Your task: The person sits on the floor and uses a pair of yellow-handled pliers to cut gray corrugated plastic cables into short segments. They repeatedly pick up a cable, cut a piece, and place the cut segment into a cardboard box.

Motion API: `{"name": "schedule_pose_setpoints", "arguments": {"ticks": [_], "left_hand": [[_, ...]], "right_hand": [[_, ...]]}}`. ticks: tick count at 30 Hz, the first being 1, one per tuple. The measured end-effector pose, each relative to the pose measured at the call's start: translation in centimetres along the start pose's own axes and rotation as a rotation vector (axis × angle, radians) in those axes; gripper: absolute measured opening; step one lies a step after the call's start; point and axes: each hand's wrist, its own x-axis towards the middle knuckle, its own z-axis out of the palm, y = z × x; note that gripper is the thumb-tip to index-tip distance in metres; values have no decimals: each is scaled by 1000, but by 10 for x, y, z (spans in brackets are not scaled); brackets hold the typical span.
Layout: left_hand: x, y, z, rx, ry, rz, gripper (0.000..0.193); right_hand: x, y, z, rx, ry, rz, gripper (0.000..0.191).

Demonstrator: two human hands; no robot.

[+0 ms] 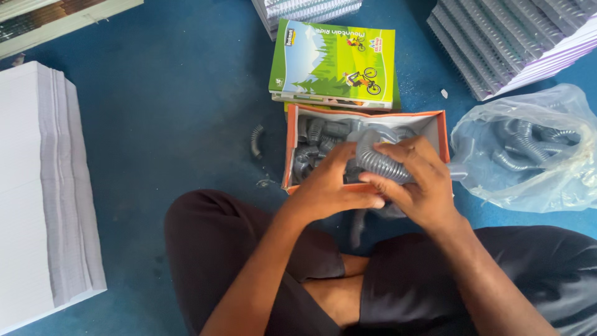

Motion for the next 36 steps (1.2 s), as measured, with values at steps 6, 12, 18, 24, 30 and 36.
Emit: {"name": "schedule_pose_setpoints", "arguments": {"ticks": [6,12,18,24,30,36], "left_hand": [[9,21,10,178,362,-77,76],[11,37,-2,300,370,276,48],[3,34,1,-86,332,58,27],[-3,25,-20,-323,213,-183,18],[-1,20,-30,-369,158,-294,17],[-5,14,-43,-353,69,-476,25]], "right_hand": [[2,1,1,86,-64,13,52],[-4,11,2,199,-135,36,41],[-11,51,-10,326,-29,329,28],[-14,120,-52,-239,-37,940,49],[-45,173,-59,78,-204,1487,40],[-49,184,-61,358,-67,1479,30]]}}
